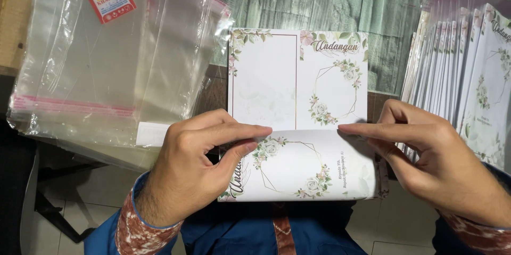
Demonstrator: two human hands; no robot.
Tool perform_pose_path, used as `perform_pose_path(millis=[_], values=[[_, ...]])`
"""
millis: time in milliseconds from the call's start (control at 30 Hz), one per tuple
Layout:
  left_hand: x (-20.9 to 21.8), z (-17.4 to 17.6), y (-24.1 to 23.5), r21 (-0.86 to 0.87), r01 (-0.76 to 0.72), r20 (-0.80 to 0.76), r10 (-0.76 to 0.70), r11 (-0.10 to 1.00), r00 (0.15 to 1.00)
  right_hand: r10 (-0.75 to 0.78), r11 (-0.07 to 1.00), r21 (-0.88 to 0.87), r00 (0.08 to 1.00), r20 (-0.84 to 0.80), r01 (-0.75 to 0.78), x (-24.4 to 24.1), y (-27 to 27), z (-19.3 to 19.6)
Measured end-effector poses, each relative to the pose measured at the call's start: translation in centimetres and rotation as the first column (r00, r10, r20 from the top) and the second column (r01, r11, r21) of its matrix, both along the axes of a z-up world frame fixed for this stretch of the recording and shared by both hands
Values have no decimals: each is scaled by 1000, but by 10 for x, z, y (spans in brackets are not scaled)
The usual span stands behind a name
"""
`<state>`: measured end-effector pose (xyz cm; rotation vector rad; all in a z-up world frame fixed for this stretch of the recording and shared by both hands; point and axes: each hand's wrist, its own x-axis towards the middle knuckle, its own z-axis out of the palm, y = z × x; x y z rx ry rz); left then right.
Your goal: Folding printed wedding invitations along pre-scored lines at a workspace
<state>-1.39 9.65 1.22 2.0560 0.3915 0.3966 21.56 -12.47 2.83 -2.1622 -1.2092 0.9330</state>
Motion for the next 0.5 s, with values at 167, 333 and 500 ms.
perform_pose_path(millis=[167, 333, 500], values=[[0, 1, 0, 7, -8, -7, 8, 1000, 1000, 15, 999, -37, 1000, -18, -16, 2, 2, 1], [-2, -1, -1, -1, 58, -26, -58, 998, 998, 110, 992, -67, 994, 28, -108, 5, -2, -2], [-2, -3, -1, 19, 94, -31, -93, 995, 995, 146, 985, -102, 987, 67, -139, 3, -1, -1]])
